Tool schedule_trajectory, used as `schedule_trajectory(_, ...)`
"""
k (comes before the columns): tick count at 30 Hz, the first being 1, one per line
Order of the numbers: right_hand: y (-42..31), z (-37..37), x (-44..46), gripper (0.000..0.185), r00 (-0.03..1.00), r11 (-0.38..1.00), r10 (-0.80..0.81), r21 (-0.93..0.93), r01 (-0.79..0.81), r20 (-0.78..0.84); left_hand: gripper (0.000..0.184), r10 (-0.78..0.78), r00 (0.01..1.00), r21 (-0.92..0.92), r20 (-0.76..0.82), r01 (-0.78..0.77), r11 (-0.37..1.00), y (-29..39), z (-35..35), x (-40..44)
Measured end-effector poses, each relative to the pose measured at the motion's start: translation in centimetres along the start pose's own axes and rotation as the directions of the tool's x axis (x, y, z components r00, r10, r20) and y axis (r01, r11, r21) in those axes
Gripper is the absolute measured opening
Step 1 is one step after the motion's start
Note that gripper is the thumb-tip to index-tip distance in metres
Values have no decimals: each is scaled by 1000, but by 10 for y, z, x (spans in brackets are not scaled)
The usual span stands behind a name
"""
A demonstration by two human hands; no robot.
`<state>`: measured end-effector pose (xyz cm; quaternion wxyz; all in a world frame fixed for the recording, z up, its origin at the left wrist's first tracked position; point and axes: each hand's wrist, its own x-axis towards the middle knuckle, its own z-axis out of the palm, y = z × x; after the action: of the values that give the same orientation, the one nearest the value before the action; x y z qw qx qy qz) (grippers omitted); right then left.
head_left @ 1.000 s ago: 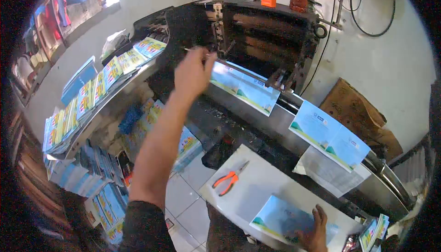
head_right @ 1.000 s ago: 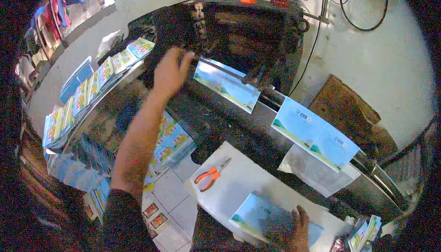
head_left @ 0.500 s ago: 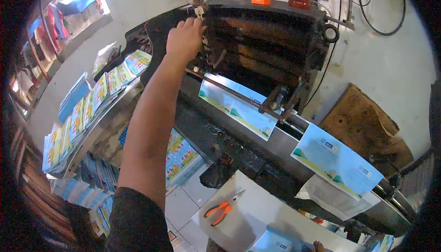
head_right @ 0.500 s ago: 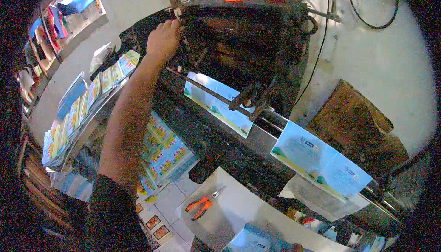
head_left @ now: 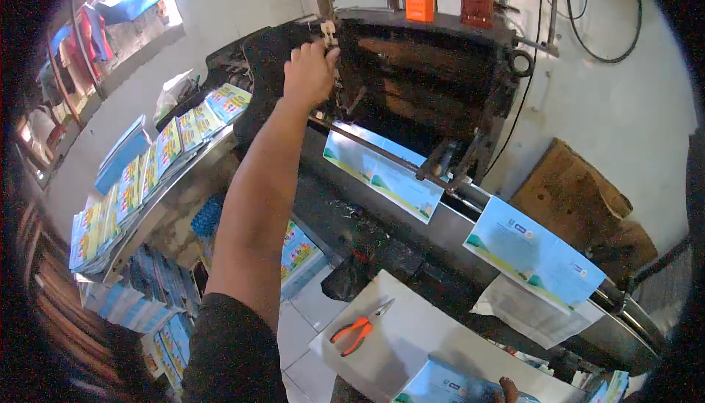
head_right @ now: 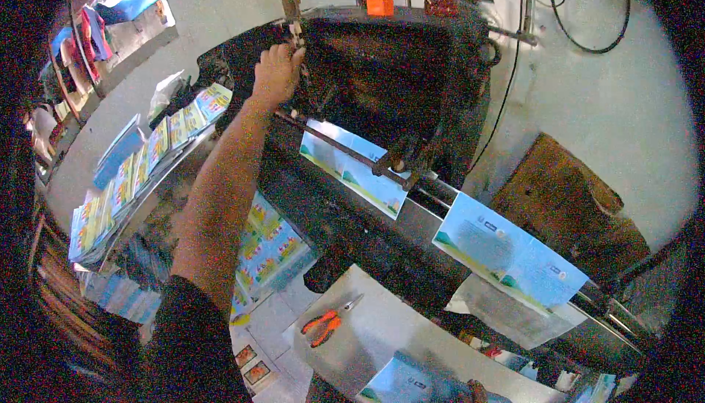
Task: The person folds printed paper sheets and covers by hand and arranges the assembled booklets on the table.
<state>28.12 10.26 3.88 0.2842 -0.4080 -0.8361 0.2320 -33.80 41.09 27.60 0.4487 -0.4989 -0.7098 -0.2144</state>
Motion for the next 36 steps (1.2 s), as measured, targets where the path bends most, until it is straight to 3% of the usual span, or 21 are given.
schedule_trajectory(2,-15,-6,9,77,1000,1000,-4,24,4,-5,41,-242,967,-321,73,253,913,-8,3,0)
schedule_trajectory(4,-19,-8,12,76,1000,999,-7,44,7,-2,44,-228,965,-324,128,258,910,-22,4,5)
schedule_trajectory(6,-17,-5,11,76,1000,999,14,34,-15,9,43,-45,961,-216,273,107,970,-29,3,5)
schedule_trajectory(10,-17,-6,13,77,1000,999,6,51,-6,6,42,-31,963,-133,269,69,989,-13,-3,7)
schedule_trajectory(18,-14,-2,11,74,996,996,78,41,-79,31,26,160,986,-120,39,-155,981,-16,1,11)
schedule_trajectory(28,1,4,4,78,999,999,-43,23,43,-12,29,97,982,22,160,-102,995,-2,-23,11)
schedule_trajectory(30,-7,-4,7,78,999,996,-42,73,42,-2,32,-87,995,-54,41,89,995,7,-37,-5)
schedule_trajectory(31,-13,-8,7,78,999,997,-44,63,43,6,32,-98,994,-58,44,100,993,14,-56,-14)
schedule_trajectory(33,-23,-14,10,76,978,887,201,433,-162,-46,37,-455,888,-450,60,431,782,31,-110,-36)
schedule_trajectory(34,-25,-17,19,76,979,889,195,432,-154,-51,34,-508,861,-605,28,419,677,35,-140,-62)
schedule_trajectory(36,-37,-25,38,70,956,886,188,459,-66,-225,21,-526,849,-828,-48,261,496,65,-219,-139)
